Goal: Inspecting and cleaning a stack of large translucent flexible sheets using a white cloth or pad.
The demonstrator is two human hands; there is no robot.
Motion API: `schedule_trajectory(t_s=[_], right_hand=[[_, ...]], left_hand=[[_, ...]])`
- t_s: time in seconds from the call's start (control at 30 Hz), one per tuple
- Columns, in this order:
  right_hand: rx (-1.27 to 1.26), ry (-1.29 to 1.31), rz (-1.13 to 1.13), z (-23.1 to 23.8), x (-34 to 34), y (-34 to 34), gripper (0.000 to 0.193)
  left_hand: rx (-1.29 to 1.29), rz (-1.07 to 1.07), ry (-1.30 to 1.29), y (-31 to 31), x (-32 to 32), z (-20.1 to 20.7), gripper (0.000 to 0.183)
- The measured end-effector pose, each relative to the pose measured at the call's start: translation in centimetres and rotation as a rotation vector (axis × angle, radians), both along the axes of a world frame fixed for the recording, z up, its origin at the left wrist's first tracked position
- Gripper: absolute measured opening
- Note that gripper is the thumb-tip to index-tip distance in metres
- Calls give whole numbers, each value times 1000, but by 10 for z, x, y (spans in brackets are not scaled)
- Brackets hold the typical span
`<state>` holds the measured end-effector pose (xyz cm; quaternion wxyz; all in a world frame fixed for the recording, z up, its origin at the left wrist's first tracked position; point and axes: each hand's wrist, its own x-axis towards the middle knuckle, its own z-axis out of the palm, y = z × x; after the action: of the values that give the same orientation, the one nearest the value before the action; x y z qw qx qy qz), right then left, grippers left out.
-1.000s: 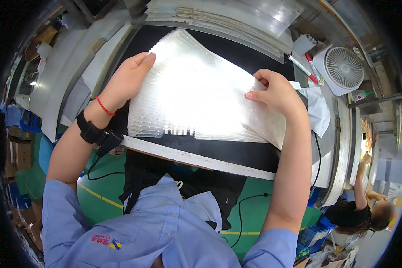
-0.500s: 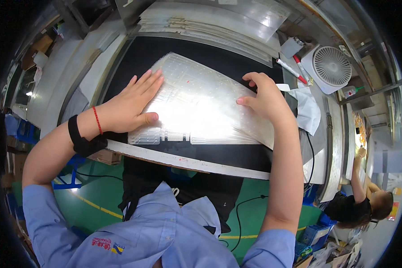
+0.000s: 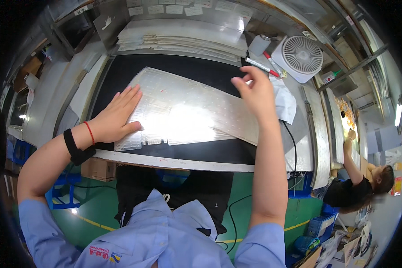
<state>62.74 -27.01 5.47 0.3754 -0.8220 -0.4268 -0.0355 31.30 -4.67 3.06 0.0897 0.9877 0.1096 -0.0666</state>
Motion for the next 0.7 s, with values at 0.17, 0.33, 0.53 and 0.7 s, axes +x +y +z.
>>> schedule_trajectory(t_s=[0.17,0.33,0.53,0.7], right_hand=[[-151,-280,-17,-8,59,-25,36],[-351,-352,-38,-29,73,-15,34],[-342,-397,-23,-39,79,-14,25],[-145,-107,-83,-34,84,-14,22]], left_hand=[[15,-7,6,-1,1,-1,85],[8,10,69,-1,1,5,86],[-44,58,71,5,-1,6,87],[-128,63,-141,0,-15,16,85]])
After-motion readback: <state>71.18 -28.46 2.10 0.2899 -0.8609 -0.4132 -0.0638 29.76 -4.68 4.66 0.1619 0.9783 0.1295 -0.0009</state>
